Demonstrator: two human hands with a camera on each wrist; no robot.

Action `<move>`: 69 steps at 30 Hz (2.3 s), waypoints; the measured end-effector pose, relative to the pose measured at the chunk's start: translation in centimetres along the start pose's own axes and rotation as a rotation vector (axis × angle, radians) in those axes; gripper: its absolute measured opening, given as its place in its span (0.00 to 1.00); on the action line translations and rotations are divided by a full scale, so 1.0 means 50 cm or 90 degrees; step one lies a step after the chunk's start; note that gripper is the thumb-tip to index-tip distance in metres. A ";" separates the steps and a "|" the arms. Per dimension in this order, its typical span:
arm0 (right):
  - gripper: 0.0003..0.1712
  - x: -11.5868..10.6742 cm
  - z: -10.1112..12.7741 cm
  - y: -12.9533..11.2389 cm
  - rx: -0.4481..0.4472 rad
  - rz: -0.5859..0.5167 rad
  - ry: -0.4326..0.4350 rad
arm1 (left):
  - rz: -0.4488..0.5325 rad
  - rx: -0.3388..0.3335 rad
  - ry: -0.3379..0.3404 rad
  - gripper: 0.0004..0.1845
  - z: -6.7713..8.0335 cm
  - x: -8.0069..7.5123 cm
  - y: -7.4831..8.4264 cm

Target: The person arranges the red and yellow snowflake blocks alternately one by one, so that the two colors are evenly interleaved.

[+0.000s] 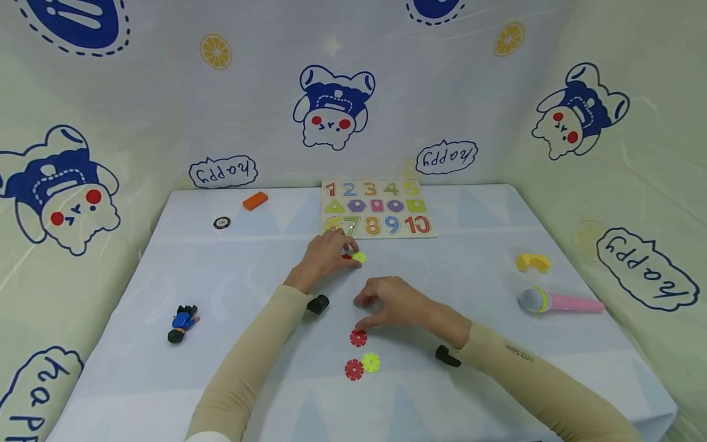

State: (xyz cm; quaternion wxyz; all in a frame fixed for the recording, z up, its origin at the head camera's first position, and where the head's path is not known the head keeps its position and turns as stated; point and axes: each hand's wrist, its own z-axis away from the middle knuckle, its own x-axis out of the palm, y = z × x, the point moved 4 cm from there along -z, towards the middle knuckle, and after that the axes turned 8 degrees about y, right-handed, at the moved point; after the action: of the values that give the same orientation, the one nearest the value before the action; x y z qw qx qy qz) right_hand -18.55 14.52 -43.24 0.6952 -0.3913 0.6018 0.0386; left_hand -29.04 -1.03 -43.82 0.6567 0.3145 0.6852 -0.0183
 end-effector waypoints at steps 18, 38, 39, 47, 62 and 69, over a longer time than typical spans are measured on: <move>0.19 0.017 0.029 -0.057 -0.141 0.123 -0.034 | 0.003 -0.002 0.005 0.17 -0.004 0.003 -0.002; 0.18 0.021 0.050 -0.057 -0.219 0.149 -0.045 | -0.005 0.000 0.008 0.18 -0.001 0.004 -0.001; 0.18 0.020 0.049 -0.056 -0.215 0.148 -0.039 | -0.005 0.000 0.008 0.18 -0.002 0.004 -0.001; 0.16 -0.019 0.031 -0.016 -0.123 0.111 0.031 | 0.008 -0.005 0.015 0.18 -0.003 0.005 -0.003; 0.16 -0.123 -0.051 0.124 0.068 0.054 0.197 | 0.025 -0.025 0.008 0.17 -0.002 0.007 0.000; 0.19 -0.119 -0.080 0.159 0.126 0.041 0.167 | 0.018 -0.019 0.006 0.17 -0.002 0.009 -0.003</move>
State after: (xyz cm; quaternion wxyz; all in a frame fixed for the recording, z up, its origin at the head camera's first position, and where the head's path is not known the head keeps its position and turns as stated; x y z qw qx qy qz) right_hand -27.58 20.11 -41.94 0.6443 -0.3030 0.7004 -0.0501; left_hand -29.15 -0.90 -44.28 0.6580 0.3142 0.6843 0.0025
